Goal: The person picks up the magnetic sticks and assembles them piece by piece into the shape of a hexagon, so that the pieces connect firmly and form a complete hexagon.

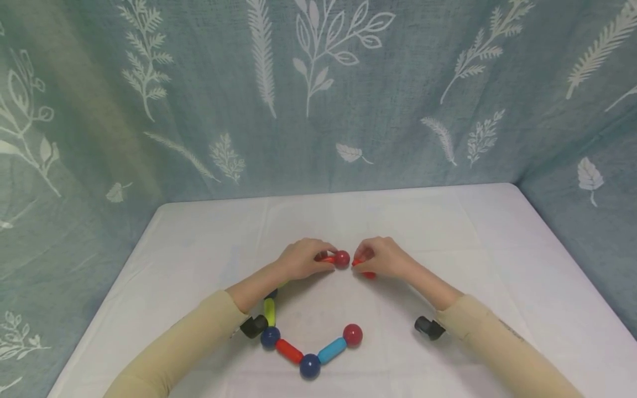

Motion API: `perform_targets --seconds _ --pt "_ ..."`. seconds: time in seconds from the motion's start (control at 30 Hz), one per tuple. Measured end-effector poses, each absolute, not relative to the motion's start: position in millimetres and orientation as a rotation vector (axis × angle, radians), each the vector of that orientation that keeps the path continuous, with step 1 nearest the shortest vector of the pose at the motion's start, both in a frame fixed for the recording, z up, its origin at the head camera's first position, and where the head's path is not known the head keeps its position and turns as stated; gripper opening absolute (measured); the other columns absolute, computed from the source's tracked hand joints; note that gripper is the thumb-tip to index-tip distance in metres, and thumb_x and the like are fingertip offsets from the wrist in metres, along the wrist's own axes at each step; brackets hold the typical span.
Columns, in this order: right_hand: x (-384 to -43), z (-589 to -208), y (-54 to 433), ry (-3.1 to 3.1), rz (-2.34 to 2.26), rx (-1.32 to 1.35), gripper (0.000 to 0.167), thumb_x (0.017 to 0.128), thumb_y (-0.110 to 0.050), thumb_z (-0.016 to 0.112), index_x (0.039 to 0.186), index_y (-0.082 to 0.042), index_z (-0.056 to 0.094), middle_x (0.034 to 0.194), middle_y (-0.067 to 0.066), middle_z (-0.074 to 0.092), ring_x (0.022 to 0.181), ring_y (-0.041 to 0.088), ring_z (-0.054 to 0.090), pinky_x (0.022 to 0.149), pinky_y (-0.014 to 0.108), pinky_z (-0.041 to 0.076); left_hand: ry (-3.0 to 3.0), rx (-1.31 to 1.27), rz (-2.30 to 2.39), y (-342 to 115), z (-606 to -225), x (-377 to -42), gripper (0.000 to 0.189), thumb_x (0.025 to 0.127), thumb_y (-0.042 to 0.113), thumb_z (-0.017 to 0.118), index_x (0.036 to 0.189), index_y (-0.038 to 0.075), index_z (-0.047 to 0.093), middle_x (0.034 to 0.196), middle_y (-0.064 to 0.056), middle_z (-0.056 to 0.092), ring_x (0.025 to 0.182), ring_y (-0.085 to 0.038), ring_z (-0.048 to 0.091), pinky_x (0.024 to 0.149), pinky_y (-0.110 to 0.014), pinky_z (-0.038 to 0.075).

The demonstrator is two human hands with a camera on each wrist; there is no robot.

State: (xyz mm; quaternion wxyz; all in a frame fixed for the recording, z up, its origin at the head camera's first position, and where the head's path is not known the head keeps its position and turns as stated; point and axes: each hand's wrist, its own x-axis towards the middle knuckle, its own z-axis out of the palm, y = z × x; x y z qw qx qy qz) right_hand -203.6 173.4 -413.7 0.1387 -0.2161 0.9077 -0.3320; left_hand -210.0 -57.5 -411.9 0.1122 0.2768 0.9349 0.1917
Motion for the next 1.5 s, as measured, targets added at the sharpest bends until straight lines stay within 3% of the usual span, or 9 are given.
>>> perform_targets --seconds 0.57,0.7,0.87,0.97,1.1,1.3,1.5 --pt "-213 -420 165 2.586 -0.969 -0.658 0.029 0.084 -0.021 0.077 0.107 -0.008 0.067 0.091 -0.002 0.066 0.082 0.014 0.059 0.072 0.031 0.052 2.807 0.858 0.513 -56 -412 -205 0.037 0.089 0.028 0.073 0.123 0.015 0.066 0.100 0.000 0.065 0.089 -0.013 0.059 0.075 -0.026 0.048" --pt "-214 -422 159 2.571 -0.988 -0.730 0.036 0.084 -0.022 0.077 0.114 -0.008 0.065 0.096 0.001 0.066 0.083 0.015 0.060 0.069 0.029 0.052 2.838 1.022 0.439 -51 -404 -186 0.038 0.088 0.031 0.073 0.120 0.012 0.065 0.107 -0.001 0.064 0.097 -0.014 0.059 0.080 -0.023 0.050" --pt "-214 -423 149 2.589 -0.929 -0.807 0.037 0.084 -0.019 0.076 0.118 -0.011 0.064 0.099 0.000 0.065 0.084 0.015 0.058 0.070 0.028 0.051 2.669 1.067 0.348 -41 -388 -148 0.055 0.086 0.046 0.072 0.128 0.012 0.061 0.119 -0.001 0.065 0.106 -0.013 0.061 0.085 -0.028 0.052" --pt "-214 -422 146 2.623 -0.888 -0.826 0.035 0.085 -0.020 0.076 0.117 -0.013 0.065 0.097 -0.002 0.063 0.085 0.014 0.057 0.072 0.028 0.050 2.547 1.031 0.304 -36 -386 -128 0.058 0.084 0.055 0.069 0.125 0.014 0.063 0.106 0.004 0.066 0.093 -0.008 0.061 0.077 -0.027 0.052" --pt "-215 -422 145 2.646 -0.890 -0.800 0.033 0.084 -0.022 0.077 0.114 -0.013 0.066 0.094 -0.002 0.064 0.083 0.014 0.058 0.071 0.029 0.051 2.457 1.075 0.183 -30 -390 -110 0.056 0.082 0.062 0.067 0.112 0.015 0.066 0.084 0.008 0.059 0.071 -0.005 0.051 0.062 -0.023 0.046" --pt "-215 -421 153 2.721 -0.882 -0.606 0.032 0.083 -0.027 0.078 0.109 -0.011 0.067 0.097 0.003 0.067 0.086 0.018 0.060 0.072 0.033 0.052 2.467 1.143 0.072 -26 -396 -105 0.047 0.081 0.052 0.075 0.111 0.017 0.066 0.087 0.009 0.061 0.070 -0.002 0.051 0.062 -0.020 0.046" --pt "-217 -421 170 2.741 -0.877 -0.363 0.041 0.085 -0.033 0.074 0.110 -0.003 0.063 0.093 0.008 0.065 0.075 0.019 0.057 0.062 0.030 0.050 2.511 1.203 0.030 -34 -393 -110 0.038 0.083 0.040 0.077 0.113 0.020 0.065 0.089 0.011 0.058 0.076 -0.002 0.049 0.063 -0.017 0.042"
